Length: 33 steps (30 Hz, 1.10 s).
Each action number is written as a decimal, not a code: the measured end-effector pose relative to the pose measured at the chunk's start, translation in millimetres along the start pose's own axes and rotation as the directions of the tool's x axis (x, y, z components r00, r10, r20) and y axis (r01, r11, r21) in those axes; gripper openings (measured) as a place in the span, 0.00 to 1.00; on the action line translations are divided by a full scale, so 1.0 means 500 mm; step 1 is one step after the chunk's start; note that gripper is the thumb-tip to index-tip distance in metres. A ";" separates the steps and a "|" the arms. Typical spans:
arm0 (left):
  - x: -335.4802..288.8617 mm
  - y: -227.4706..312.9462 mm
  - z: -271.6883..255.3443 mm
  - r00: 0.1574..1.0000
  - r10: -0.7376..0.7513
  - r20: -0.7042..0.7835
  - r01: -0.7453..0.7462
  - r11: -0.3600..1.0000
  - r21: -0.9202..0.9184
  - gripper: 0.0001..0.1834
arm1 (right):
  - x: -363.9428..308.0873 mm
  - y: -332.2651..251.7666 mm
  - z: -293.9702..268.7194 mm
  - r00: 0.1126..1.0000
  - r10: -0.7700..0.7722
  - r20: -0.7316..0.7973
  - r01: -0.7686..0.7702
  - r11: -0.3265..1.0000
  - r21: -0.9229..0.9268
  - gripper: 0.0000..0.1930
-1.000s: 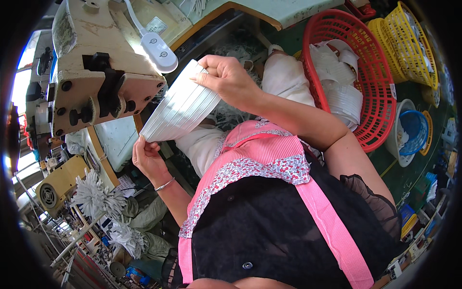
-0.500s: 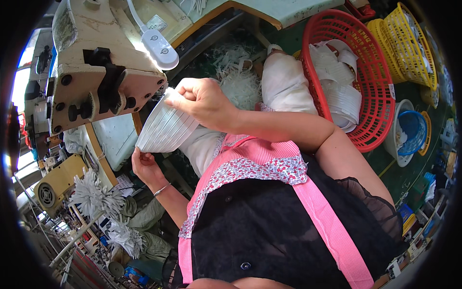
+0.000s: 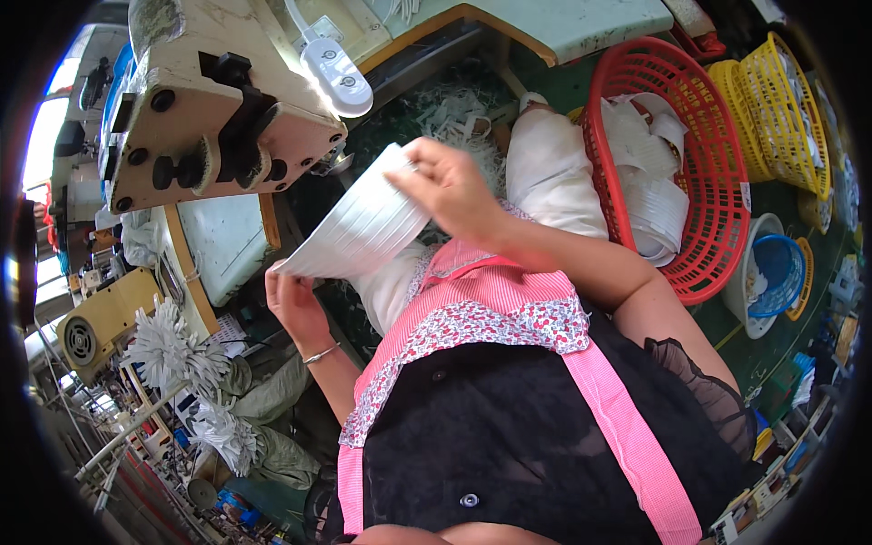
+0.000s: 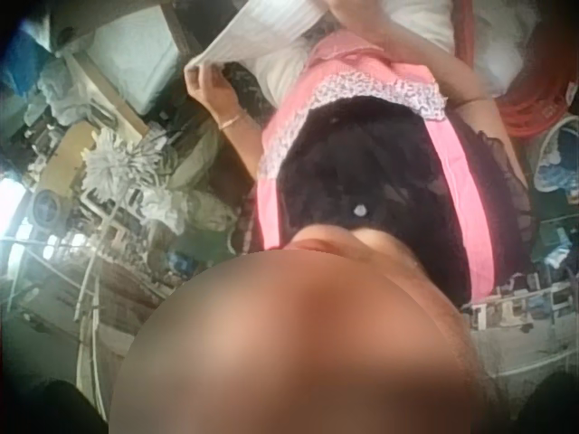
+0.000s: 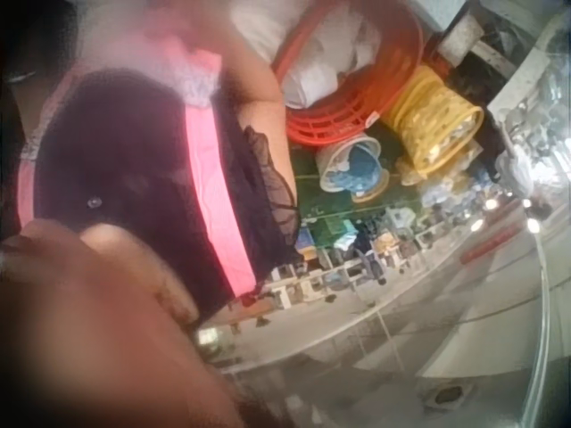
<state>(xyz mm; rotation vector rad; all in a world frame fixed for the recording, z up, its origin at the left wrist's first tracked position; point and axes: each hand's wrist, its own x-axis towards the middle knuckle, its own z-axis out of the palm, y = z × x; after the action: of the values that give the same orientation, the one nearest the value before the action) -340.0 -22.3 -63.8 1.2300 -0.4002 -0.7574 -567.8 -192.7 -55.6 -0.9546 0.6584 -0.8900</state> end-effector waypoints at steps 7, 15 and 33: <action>0.008 -0.020 0.144 0.964 0.072 0.255 -0.142 0.952 0.270 0.07 | -0.018 -0.033 -0.138 0.998 0.022 -0.067 -0.020 0.999 0.039 0.08; 0.016 0.023 0.225 0.936 -0.050 0.350 -0.093 0.920 0.380 0.11 | -0.017 -0.072 -0.176 0.997 0.019 0.075 -0.017 0.999 -0.037 0.13; 0.074 0.062 0.253 0.985 0.062 0.159 -0.116 0.927 0.357 0.08 | 0.048 -0.074 -0.079 0.961 -0.276 -0.020 0.268 0.945 -0.187 0.17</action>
<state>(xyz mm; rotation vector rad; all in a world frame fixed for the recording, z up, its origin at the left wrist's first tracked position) -387.2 -132.1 0.3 1.4970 -0.7380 -0.7148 -600.4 -240.4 -42.4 -1.2132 0.6654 -1.1124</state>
